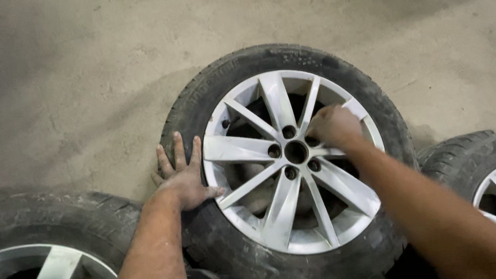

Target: The person sands the silver rim of a car tire using a sanding block. They hold the tire steady with one hand while moving the sanding block across the rim's surface with the other hand.

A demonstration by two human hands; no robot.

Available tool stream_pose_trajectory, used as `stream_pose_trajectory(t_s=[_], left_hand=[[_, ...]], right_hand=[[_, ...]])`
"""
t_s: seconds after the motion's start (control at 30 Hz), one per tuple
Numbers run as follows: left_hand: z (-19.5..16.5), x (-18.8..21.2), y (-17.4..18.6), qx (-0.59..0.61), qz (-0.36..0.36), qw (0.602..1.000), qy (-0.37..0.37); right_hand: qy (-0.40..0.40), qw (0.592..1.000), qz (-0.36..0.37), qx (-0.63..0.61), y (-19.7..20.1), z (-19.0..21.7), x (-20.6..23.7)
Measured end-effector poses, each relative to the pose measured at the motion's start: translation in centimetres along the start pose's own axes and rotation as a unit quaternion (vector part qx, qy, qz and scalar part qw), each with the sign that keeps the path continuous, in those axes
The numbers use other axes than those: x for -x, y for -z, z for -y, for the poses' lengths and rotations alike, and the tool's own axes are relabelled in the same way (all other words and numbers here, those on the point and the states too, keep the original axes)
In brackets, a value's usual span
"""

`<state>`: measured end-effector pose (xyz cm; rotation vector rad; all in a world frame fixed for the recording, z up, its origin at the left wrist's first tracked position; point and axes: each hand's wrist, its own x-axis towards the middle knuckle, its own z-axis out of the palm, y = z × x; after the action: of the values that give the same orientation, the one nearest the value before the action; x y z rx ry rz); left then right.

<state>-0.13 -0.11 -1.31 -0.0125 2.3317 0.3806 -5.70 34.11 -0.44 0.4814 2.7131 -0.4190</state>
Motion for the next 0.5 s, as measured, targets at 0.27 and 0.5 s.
stream_pose_trajectory(t_s=[0.27, 0.5], left_hand=[[-0.03, 0.18, 0.13, 0.003, 0.010, 1.000, 0.007], [-0.10, 0.26, 0.30, -0.009, 0.009, 1.000, 0.005]], right_hand=[[-0.012, 0.999, -0.029, -0.024, 0.82, 0.87, 0.56], [0.290, 0.910, -0.129, 0.266, 1.05, 0.83, 0.23]])
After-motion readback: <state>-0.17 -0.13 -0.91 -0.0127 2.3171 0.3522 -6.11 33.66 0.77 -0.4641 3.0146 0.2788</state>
